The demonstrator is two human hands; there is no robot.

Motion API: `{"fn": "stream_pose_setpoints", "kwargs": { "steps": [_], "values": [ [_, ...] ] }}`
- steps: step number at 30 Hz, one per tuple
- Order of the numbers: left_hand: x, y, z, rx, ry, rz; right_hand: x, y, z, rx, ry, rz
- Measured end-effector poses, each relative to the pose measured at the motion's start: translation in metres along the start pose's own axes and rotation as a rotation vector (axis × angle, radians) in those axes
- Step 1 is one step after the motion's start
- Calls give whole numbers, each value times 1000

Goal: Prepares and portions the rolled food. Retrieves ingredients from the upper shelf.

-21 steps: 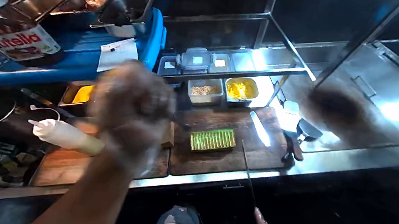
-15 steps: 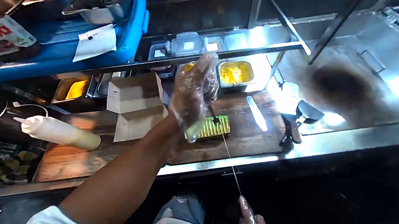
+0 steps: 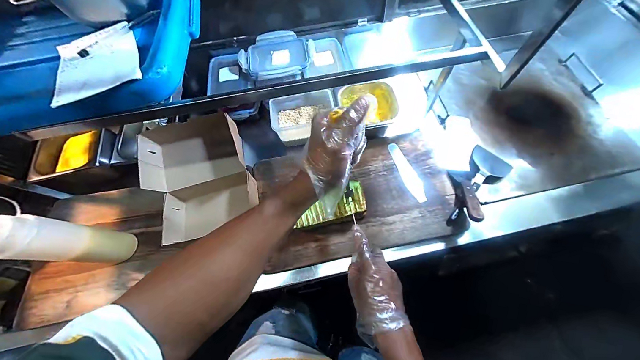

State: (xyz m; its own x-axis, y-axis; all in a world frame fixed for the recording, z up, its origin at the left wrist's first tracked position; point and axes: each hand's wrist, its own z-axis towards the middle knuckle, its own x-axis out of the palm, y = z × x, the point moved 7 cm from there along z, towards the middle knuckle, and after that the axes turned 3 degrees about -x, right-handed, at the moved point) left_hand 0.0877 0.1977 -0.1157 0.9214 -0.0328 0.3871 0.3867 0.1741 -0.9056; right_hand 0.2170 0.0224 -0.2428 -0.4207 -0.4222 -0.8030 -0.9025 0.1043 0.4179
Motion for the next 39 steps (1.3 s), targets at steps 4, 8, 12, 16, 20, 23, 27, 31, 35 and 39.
{"fn": "stream_pose_setpoints", "kwargs": {
  "steps": [4,8,12,16,20,23,27,31,35,39],
  "values": [
    [-5,11,6,-44,-25,-21,-1,-14,-34,-45,-98,-36],
    [-7,19,5,-73,-18,-44,7,-2,-2,27,24,-28],
    [-11,27,5,-36,-27,42,7,0,6,42,64,-95],
    [-18,36,8,-57,-64,43,4,-20,-56,10,40,-126],
    [-13,38,6,-68,-65,68,21,-8,13,-16,55,-55],
    [-11,37,5,-51,-79,129,25,-11,20,-2,75,-50],
    [-14,37,7,-74,-86,81,29,-41,-47,-54,-46,-68],
    [-8,36,7,-68,-74,85,47,-27,26,-52,71,-13],
    [-4,35,0,-63,-54,120,57,-39,19,-76,8,-6],
    [-6,34,0,-62,-38,101,63,-105,-102,-198,-236,40]
  ]
}}
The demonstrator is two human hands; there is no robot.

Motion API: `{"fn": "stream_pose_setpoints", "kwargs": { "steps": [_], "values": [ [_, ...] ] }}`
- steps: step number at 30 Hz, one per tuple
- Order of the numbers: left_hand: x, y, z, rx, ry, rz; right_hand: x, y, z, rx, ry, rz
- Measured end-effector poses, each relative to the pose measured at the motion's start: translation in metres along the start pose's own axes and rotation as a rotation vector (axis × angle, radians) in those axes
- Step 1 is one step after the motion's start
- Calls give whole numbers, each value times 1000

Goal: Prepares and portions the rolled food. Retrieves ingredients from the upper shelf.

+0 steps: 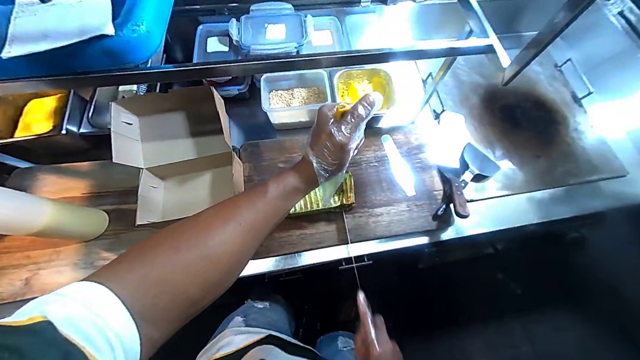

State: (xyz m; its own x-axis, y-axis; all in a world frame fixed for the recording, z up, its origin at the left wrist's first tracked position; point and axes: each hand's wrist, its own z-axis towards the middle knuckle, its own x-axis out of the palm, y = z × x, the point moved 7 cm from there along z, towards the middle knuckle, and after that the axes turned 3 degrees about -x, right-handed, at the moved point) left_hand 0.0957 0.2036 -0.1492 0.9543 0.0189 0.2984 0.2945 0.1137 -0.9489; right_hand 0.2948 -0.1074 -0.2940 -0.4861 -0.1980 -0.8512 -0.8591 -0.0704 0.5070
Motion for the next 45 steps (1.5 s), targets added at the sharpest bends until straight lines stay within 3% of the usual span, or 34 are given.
{"fn": "stream_pose_setpoints", "kwargs": {
  "steps": [3,8,10,12,15,18,22,28,33,38,42,45],
  "values": [
    [-5,0,-4,-13,12,-13,-25,-13,-45,17,40,271],
    [-8,1,-7,-59,-10,5,-16,2,-14,342,134,945],
    [-1,-4,-3,-122,-5,65,-8,4,-7,413,133,1080],
    [3,-30,4,-120,-26,86,-20,10,-6,332,125,904],
    [9,-78,8,-37,10,19,-48,33,-8,39,27,403],
    [1,-76,4,-41,-14,51,-50,54,-4,-42,2,234],
    [-12,-55,7,-58,-66,68,-43,73,28,-29,18,182],
    [-22,-27,11,-40,-82,79,-17,89,120,181,326,-29],
    [-29,-17,14,-77,-125,117,-32,88,89,120,227,-108],
    [-32,-11,9,-71,-158,142,-11,95,142,175,398,-121],
    [-39,-3,13,-88,-184,100,-33,89,93,137,274,-197],
    [-41,0,13,-110,-206,90,-23,85,104,116,279,-193]
  ]
}}
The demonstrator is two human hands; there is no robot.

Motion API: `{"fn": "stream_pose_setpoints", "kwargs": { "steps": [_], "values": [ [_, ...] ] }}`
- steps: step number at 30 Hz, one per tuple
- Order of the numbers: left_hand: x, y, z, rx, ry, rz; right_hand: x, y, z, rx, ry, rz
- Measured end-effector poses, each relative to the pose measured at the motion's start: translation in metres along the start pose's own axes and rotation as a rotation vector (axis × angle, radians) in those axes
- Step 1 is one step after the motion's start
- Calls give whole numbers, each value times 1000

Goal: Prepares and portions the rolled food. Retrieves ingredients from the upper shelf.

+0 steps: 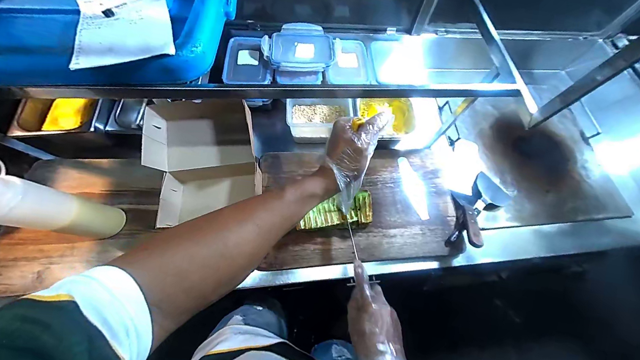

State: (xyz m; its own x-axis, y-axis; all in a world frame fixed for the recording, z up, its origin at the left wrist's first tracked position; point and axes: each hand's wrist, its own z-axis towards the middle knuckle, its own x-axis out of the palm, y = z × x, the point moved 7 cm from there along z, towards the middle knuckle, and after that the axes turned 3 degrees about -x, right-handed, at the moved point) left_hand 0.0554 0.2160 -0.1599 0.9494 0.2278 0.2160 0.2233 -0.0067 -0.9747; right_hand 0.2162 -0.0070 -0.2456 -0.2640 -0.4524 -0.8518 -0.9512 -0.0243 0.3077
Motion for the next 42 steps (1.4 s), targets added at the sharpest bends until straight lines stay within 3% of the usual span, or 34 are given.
{"fn": "stream_pose_setpoints", "kwargs": {
  "steps": [4,9,14,19,20,24,26,30,33,36,39,42],
  "values": [
    [6,-3,-2,38,5,56,0,10,51,-1,148,15],
    [-1,0,8,7,-23,58,-1,-17,-18,-38,-46,-39],
    [2,-5,1,62,-41,101,18,4,61,-30,165,2],
    [3,-5,0,92,-36,120,17,-27,-8,-101,-134,24],
    [1,-6,2,87,-42,114,20,-30,-10,-99,-124,36],
    [2,-5,1,83,-29,93,37,-5,67,-60,103,62],
    [2,-5,-2,83,-14,76,40,-1,77,-66,103,66],
    [-2,-2,0,90,13,74,49,-55,-31,-176,-189,90],
    [-8,-4,-2,96,41,38,49,-94,-96,-189,-100,344],
    [-10,-2,-4,56,21,-30,32,-85,-97,-139,-14,718],
    [-5,0,-1,-34,66,19,50,-70,-75,31,84,1013],
    [6,-38,-1,-54,135,3,39,-63,-78,-71,15,779]
  ]
}}
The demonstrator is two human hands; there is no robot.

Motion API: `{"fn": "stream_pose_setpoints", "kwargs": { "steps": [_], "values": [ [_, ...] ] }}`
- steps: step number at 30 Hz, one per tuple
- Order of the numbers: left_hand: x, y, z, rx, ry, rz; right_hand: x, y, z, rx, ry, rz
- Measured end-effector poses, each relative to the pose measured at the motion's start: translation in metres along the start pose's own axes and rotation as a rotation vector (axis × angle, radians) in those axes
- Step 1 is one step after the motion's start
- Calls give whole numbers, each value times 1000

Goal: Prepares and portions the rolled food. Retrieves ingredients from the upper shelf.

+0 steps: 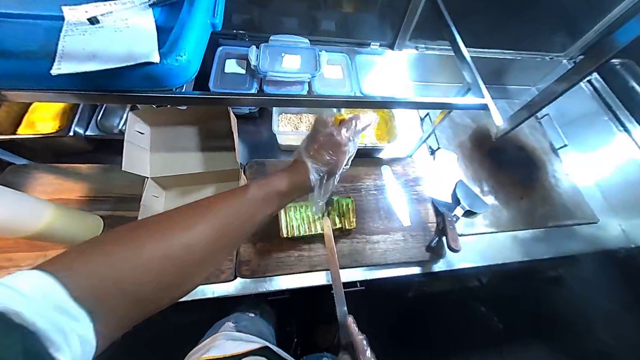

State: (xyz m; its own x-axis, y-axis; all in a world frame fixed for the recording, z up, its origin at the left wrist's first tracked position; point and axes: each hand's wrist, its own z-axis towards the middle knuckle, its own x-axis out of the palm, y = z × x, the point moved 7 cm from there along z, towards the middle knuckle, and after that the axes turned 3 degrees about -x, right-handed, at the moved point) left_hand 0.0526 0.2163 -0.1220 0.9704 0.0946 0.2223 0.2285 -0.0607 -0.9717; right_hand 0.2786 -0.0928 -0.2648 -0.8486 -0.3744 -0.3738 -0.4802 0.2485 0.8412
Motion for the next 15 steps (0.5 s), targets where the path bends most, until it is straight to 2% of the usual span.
{"fn": "stream_pose_setpoints", "kwargs": {
  "steps": [2,4,8,11,15],
  "values": [
    [3,-42,-11,90,41,-27,-4,21,-12,-128,-41,-235],
    [-1,-50,-18,112,45,-37,-1,36,-20,-145,-49,-348],
    [-12,-20,-15,73,-39,18,13,56,2,-185,-107,-428],
    [-18,-1,-9,34,-81,31,23,75,47,-129,-134,-547],
    [-20,16,-5,80,-68,77,35,90,107,110,127,-715]
  ]
}}
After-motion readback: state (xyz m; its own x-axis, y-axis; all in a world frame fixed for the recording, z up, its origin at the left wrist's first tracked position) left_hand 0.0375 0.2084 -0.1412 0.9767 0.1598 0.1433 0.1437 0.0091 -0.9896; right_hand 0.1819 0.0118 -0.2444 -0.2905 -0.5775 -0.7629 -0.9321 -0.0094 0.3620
